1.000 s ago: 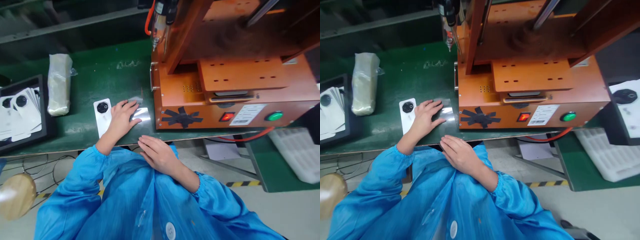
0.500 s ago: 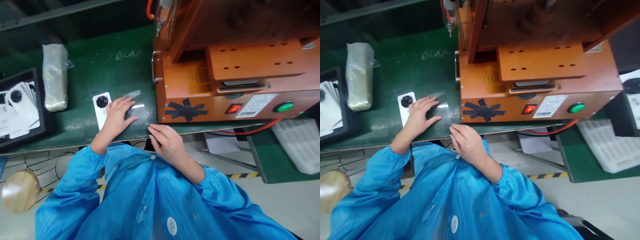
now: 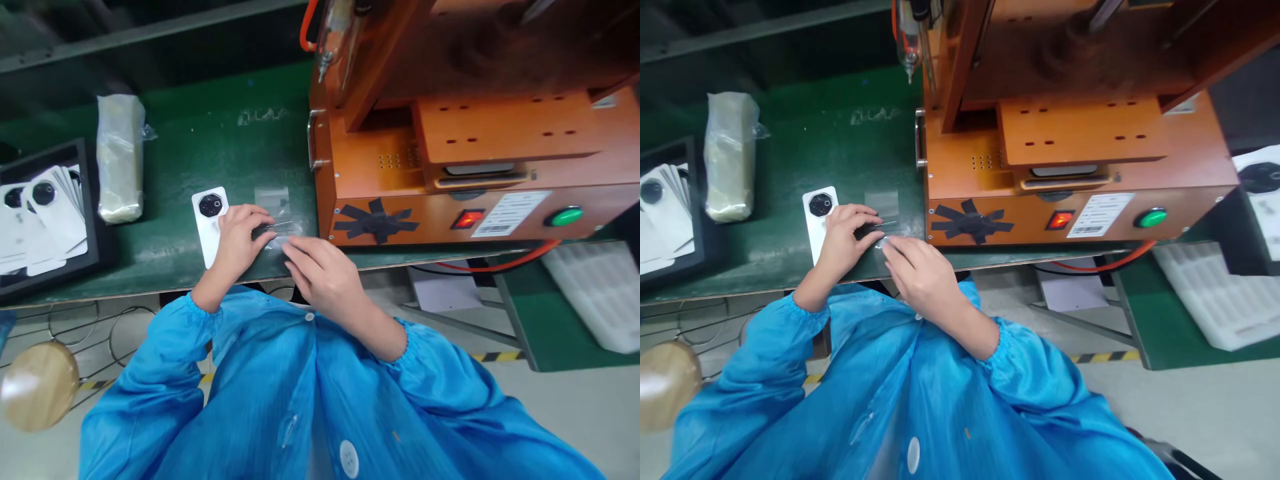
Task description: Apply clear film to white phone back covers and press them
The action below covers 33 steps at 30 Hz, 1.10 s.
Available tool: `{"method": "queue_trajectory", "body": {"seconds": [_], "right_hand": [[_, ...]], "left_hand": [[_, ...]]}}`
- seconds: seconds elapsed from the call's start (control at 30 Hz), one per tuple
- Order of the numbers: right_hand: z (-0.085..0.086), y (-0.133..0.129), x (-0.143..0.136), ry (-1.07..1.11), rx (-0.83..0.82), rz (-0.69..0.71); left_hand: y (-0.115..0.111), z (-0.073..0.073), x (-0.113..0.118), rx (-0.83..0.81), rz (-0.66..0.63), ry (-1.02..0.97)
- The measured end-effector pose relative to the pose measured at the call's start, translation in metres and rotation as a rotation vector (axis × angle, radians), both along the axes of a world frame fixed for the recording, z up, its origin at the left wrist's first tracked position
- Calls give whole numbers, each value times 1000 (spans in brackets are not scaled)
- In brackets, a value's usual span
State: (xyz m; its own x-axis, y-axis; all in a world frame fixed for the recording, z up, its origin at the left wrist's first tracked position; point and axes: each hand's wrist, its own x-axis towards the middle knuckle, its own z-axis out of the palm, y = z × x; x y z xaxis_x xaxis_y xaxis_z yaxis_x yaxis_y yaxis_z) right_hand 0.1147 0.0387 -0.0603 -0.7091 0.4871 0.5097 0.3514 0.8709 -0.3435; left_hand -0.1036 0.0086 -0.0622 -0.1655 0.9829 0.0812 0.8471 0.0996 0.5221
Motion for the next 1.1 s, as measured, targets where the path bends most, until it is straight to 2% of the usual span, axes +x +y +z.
{"method": "queue_trajectory", "body": {"seconds": [0.13, 0.2, 0.3, 0.4, 0.47, 0.53, 0.63, 0.73, 0.83, 0.97, 1.03, 1.1], "right_hand": [[15, 20, -45, -251, -42, -148], [16, 28, -57, -375, -85, -157], [10, 30, -56, -373, -59, -122], [3, 25, -42, -256, 61, -81], [6, 20, -31, -156, 131, -63], [17, 17, -22, -59, 111, -59], [45, 21, -11, 60, -108, -77], [68, 35, -9, 52, -297, -82], [77, 49, -14, -55, -285, -57], [77, 50, -30, -238, -165, 81], [73, 46, -38, -273, -170, 178], [66, 42, -45, -184, -249, 213]], "left_hand": [[2, 0, 3, -13, 56, 12], [4, 0, 3, -29, 73, 29], [2, 1, 1, -54, 33, 62], [-5, 5, -1, -93, -72, 112], [-10, 8, -1, -110, -141, 140], [-13, 8, 0, -103, -183, 154], [-13, 8, 0, -88, -211, 131], [-14, 11, -7, -110, -220, 46], [-22, 25, -15, -66, -152, -60], [-40, 46, -11, 140, -17, -293], [-48, 49, -4, 187, 44, -410], [-55, 45, 2, 205, 186, -537]]}}
